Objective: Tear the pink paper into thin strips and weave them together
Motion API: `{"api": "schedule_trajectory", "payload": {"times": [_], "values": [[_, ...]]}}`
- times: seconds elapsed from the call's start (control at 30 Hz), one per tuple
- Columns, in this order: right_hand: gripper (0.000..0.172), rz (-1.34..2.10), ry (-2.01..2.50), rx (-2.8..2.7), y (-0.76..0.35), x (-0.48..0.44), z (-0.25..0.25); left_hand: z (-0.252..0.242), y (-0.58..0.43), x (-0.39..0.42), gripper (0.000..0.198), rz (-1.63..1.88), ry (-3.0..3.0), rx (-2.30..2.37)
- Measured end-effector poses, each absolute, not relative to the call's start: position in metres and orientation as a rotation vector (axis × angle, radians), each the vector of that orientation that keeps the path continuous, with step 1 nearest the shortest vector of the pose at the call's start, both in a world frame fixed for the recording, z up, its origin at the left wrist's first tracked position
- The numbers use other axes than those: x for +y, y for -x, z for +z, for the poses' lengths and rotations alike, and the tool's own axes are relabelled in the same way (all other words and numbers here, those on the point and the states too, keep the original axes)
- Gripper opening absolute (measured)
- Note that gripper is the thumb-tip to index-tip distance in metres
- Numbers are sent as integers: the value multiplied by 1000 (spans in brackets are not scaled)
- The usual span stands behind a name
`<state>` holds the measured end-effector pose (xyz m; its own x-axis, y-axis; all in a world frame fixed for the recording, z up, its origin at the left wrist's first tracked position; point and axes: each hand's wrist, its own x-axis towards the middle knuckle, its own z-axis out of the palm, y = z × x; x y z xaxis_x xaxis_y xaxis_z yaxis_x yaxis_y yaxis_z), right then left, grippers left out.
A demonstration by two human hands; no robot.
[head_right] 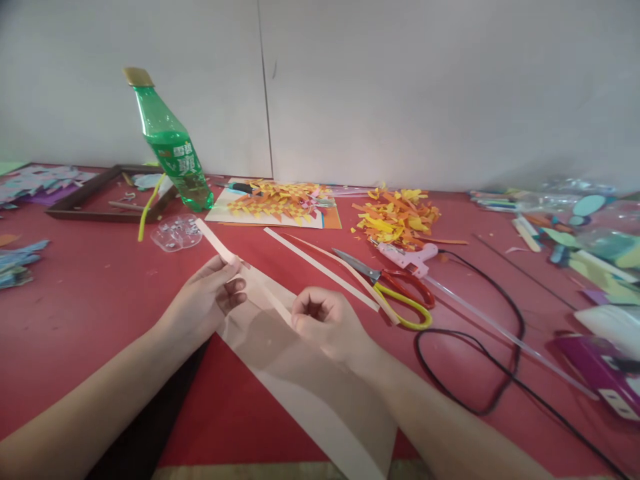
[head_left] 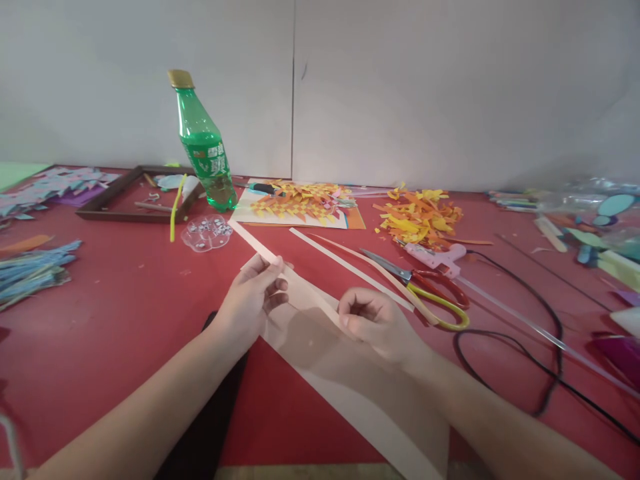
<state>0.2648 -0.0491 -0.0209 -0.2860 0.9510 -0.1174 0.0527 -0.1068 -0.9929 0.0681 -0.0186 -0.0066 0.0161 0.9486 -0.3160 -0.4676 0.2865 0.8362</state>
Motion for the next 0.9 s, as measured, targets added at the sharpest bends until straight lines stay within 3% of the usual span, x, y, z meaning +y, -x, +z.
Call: {"api": "schedule_trajectory", "payload": {"times": [0.27,0.4,0.63,0.77,0.9], "values": [[6,1503,1153,-1326,-266,-49,-23,-7,-57,-10,17,1657,-309,947],[9,1518,1126,-1173,-267,-47,-24,-3,-63,-17,20,1230,-344,874],[36,1657,1014,-1212,-264,-50,-24,-3,-70,-37,26,233,-1139,668],[28,1651,1093,-1257,-263,-52,-26,-5,-70,-38,27,167,-1178,636],[29,1754,1006,-1110,-265,-51,-25,-5,-74,-35,29,469,-1117,805]]}}
